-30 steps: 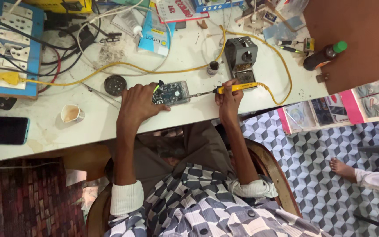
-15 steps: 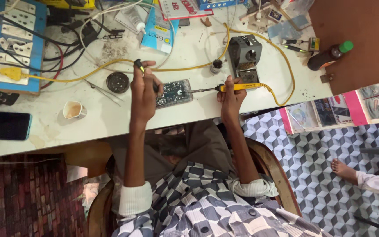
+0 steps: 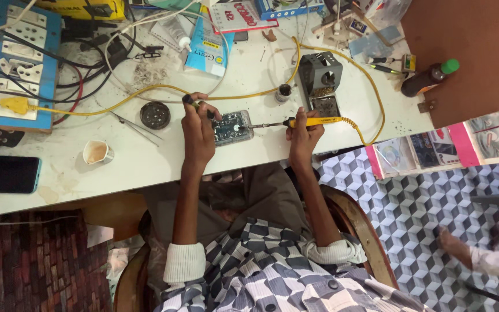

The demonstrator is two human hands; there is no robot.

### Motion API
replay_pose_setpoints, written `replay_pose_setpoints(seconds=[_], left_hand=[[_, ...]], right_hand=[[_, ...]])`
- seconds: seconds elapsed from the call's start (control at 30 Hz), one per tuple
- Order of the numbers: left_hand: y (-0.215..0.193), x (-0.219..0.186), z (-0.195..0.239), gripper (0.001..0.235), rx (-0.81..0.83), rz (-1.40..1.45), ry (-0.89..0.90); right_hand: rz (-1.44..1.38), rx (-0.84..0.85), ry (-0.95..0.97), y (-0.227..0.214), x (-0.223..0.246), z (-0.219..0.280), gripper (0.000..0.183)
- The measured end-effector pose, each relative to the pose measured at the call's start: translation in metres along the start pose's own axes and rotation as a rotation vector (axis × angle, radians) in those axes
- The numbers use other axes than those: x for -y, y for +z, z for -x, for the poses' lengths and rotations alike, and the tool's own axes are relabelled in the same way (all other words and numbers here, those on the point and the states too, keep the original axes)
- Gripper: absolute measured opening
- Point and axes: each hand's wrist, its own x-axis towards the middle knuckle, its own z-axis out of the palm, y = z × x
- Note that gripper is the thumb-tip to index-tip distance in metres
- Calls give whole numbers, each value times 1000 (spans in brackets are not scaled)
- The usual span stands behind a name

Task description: The person uses a soldering iron and a screwdriver to work on a small circuit board placed on a cluttered workbench. They repeatedly apply the soldering iron to various points on the board while holding it steady with the other hand.

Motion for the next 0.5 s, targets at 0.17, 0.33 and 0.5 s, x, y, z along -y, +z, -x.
replay_pose_setpoints(seconds=[0.17, 0.33, 0.5], left_hand=[[3, 10, 13, 22, -72, 136, -37], [4, 11, 14, 25, -43, 156, 20], [1, 16, 18, 30, -29, 289, -99]], right_hand=[[-49, -16, 34, -2, -4, -1, 32], [-80, 1, 26, 0, 0, -5, 35], [-53, -27, 38, -3, -7, 2, 35]])
